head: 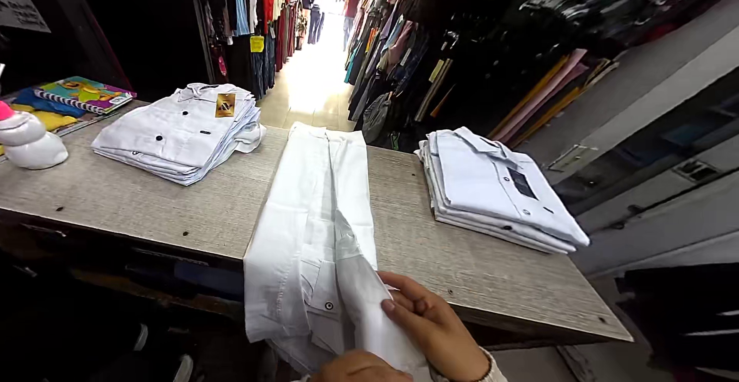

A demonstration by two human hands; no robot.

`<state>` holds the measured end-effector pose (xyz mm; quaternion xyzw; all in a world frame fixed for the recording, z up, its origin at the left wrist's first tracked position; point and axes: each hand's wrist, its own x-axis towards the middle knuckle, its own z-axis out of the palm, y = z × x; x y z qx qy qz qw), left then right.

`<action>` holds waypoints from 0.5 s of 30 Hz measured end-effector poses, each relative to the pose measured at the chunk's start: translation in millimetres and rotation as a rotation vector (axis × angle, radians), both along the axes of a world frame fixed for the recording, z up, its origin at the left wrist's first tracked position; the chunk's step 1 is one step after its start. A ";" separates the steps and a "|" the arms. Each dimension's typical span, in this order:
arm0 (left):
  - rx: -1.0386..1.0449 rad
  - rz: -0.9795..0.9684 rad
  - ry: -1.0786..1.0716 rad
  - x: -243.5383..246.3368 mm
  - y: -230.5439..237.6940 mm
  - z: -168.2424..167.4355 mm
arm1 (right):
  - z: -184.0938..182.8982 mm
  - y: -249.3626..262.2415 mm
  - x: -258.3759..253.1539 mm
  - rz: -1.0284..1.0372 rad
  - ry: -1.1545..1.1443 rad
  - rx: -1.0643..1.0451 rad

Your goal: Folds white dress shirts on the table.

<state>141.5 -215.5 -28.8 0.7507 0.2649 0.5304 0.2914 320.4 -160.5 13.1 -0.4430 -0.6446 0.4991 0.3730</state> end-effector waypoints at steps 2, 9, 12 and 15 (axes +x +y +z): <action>0.049 0.203 0.101 -13.2 5.5 -1.6 | 0.5 0.7 7.5 -0.074 0.102 -0.045; 0.320 0.755 0.427 -53.6 52.5 -45.6 | -6.6 4.8 17.9 -0.144 0.222 -0.088; 0.308 0.743 0.411 -51.5 50.6 -48.4 | -4.2 4.8 4.6 -0.003 0.131 -0.013; 0.257 0.677 0.385 -54.6 47.9 -48.9 | -10.4 8.4 -16.1 0.250 -0.107 0.236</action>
